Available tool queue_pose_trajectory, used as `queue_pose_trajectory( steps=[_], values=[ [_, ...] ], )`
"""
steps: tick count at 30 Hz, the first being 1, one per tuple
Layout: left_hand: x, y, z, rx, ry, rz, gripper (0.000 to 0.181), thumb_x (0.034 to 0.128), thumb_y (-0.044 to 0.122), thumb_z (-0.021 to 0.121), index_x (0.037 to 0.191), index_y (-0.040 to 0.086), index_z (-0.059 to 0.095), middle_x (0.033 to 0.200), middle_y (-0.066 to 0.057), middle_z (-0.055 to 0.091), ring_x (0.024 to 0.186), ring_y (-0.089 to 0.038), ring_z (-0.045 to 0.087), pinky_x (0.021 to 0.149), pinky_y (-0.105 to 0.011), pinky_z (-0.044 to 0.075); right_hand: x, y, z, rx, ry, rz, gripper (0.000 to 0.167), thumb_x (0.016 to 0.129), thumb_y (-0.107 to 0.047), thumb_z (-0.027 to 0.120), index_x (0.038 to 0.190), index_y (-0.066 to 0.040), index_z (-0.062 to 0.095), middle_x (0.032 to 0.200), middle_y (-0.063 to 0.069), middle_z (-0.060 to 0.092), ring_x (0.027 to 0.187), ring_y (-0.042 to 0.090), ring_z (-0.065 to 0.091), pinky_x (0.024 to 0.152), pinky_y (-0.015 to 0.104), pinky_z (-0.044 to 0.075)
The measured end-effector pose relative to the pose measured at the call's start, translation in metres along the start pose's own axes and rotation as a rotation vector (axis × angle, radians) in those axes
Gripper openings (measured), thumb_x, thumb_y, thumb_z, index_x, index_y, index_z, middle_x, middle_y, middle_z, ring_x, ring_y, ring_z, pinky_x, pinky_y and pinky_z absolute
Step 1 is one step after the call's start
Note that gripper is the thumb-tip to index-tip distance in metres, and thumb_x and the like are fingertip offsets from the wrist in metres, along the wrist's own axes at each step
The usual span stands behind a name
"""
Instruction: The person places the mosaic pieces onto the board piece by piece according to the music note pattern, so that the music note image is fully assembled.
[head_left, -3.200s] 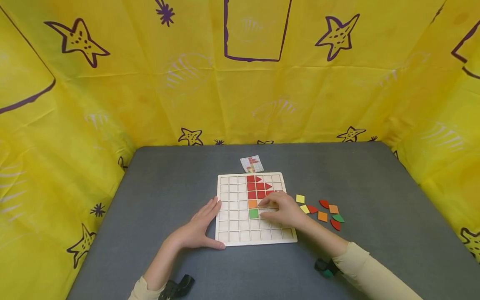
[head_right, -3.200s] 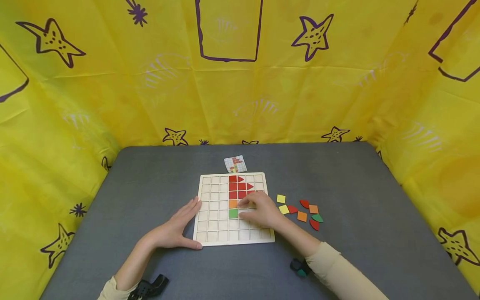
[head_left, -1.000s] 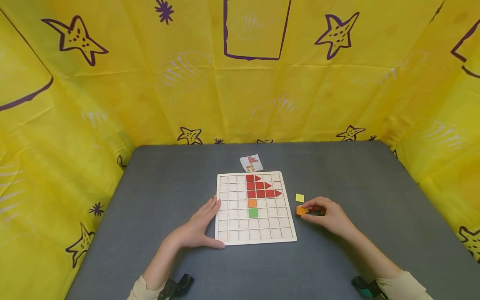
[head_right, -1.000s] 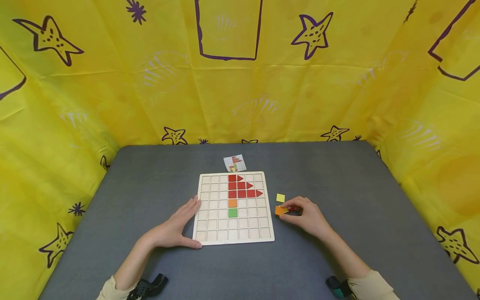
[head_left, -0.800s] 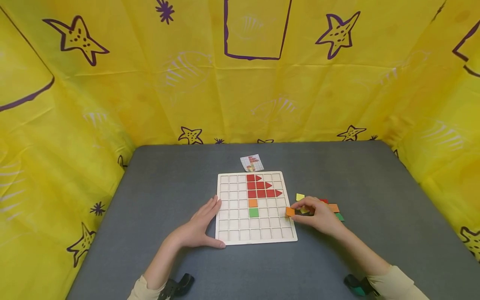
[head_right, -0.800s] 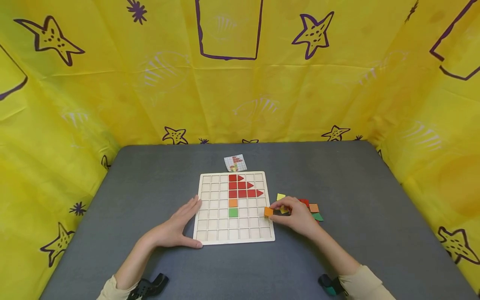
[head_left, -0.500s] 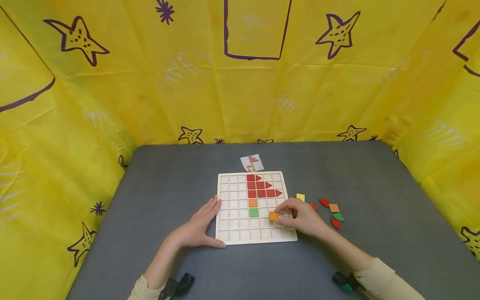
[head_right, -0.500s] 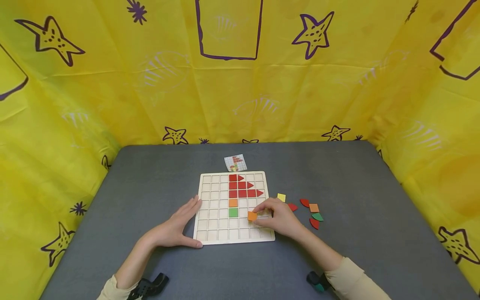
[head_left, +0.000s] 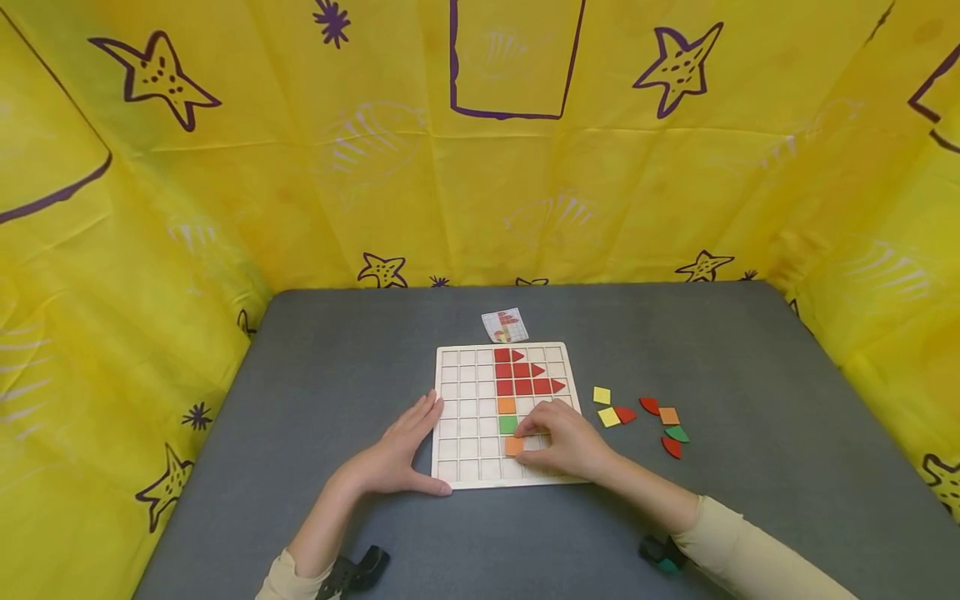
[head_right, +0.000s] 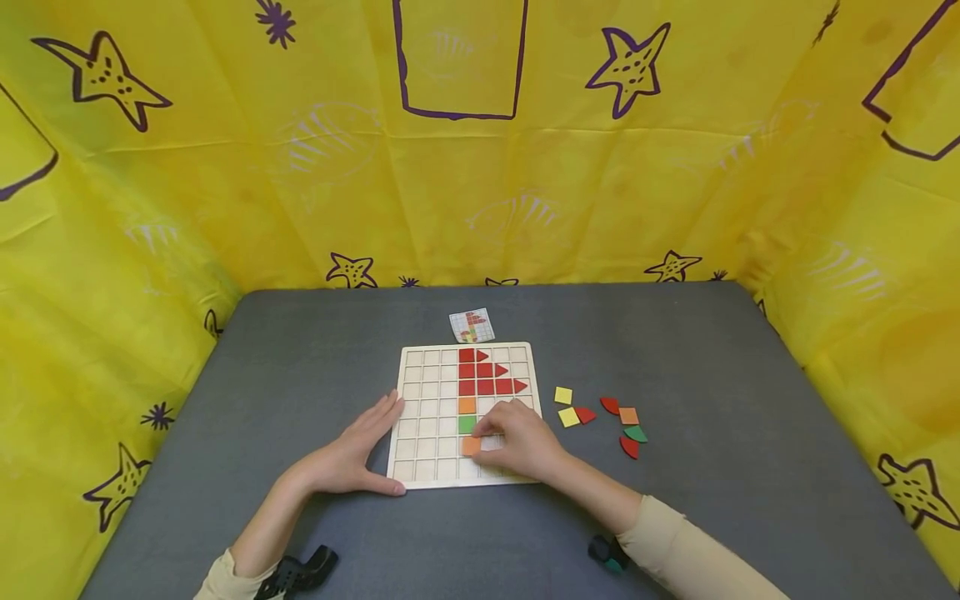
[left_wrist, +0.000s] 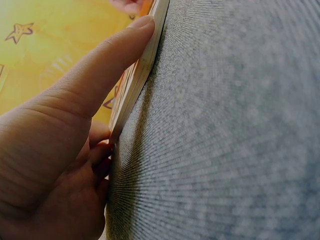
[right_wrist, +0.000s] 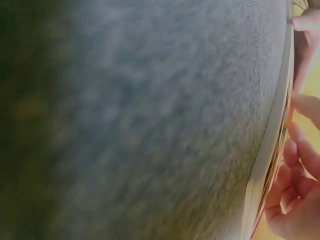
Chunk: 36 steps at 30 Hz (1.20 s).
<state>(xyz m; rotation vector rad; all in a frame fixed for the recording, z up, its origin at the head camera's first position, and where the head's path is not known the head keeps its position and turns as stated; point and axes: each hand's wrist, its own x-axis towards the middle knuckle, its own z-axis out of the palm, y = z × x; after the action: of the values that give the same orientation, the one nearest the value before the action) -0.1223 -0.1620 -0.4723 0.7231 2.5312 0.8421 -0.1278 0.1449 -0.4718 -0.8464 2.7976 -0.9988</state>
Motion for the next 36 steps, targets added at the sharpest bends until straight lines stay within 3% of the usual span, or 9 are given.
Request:
queue_pose_trajectory(
  steps=[11,21,28,36],
  values=[
    [0.001,0.001,0.000,0.002,-0.005,0.004,0.122,0.0705,0.056,0.082,0.156,0.002,0.012,0.163,-0.014,0.002,0.149,-0.032,0.002,0.112,-0.059,0.014,0.003,-0.006,0.002,0.000,-0.026,0.042,0.023,0.075,-0.026,0.085,0.095,-0.022,0.074,0.091,-0.015,0.064,0.092,0.008,0.051,0.081,0.032,0.044],
    [0.001,0.001,0.000,-0.002,-0.006,0.000,0.122,0.0702,0.056,0.082,0.156,0.002,0.013,0.163,-0.014,0.002,0.149,-0.032,0.002,0.112,-0.059,0.014,0.002,-0.001,-0.001,0.048,-0.008,0.024,0.023,0.076,-0.028,0.085,0.095,-0.023,0.074,0.091,-0.016,0.065,0.092,0.008,0.052,0.082,0.032,0.044],
    [0.002,0.001,0.000,-0.009,-0.011,-0.007,0.122,0.0699,0.056,0.082,0.156,0.003,0.013,0.163,-0.013,0.002,0.149,-0.031,0.002,0.112,-0.059,0.014,-0.009,0.017,-0.019,0.144,0.039,0.143,0.024,0.076,-0.031,0.084,0.097,-0.024,0.074,0.096,-0.016,0.066,0.094,0.011,0.053,0.082,0.037,0.044],
    [0.001,0.000,0.000,-0.003,-0.002,0.002,0.121,0.0703,0.055,0.082,0.155,0.002,0.013,0.163,-0.014,0.003,0.149,-0.032,0.003,0.112,-0.059,0.014,-0.035,0.051,-0.047,0.083,0.140,0.216,0.023,0.076,-0.026,0.085,0.097,-0.021,0.075,0.090,-0.007,0.063,0.085,0.018,0.050,0.072,0.033,0.040]
  ],
)
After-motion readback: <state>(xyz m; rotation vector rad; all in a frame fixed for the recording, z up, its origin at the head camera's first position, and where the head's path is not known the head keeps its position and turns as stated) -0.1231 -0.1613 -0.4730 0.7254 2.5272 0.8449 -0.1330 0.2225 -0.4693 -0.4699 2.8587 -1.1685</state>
